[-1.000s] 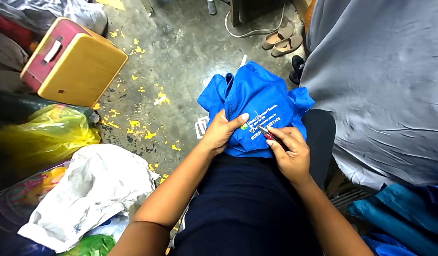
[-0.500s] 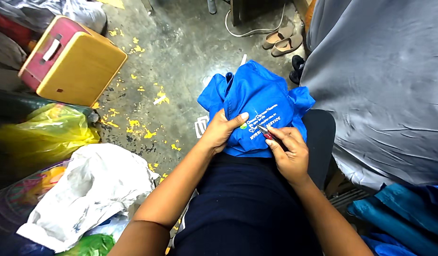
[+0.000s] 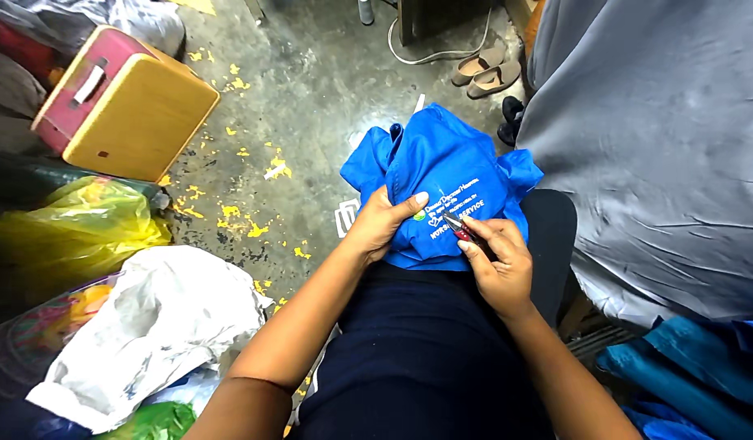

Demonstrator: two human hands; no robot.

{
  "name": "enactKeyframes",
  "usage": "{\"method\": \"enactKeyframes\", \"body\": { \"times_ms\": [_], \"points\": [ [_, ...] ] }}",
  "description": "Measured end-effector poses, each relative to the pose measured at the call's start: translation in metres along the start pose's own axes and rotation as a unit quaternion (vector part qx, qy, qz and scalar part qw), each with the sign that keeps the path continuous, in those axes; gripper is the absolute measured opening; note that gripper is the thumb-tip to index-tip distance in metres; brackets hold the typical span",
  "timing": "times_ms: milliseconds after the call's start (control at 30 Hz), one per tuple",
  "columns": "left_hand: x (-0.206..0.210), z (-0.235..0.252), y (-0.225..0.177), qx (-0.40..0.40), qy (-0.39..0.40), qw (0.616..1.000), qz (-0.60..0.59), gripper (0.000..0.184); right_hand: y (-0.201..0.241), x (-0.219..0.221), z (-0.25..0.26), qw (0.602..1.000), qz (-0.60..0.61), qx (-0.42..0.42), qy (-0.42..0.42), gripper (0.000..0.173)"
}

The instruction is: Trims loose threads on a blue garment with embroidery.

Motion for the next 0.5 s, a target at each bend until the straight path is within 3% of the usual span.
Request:
{"method": "enactKeyframes", "body": {
  "times_ms": [500],
  "points": [
    [-0.0039,0.0029,-0.0013,-0.003,0.017,1.000,0.005,0.020,-0.0017,-0.0045,0.0025,0.999,-0.026,-0.021,0.014,0.025]
  ]
}}
Point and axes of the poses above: each hand's wrist, its own z-axis towards the middle knuckle, its own x-axis out of the palm, y = z × x, the point moved 2 cm from there along z, towards the middle knuckle, and after that the axes turned 7 degrees about y, right-handed, at the moved point
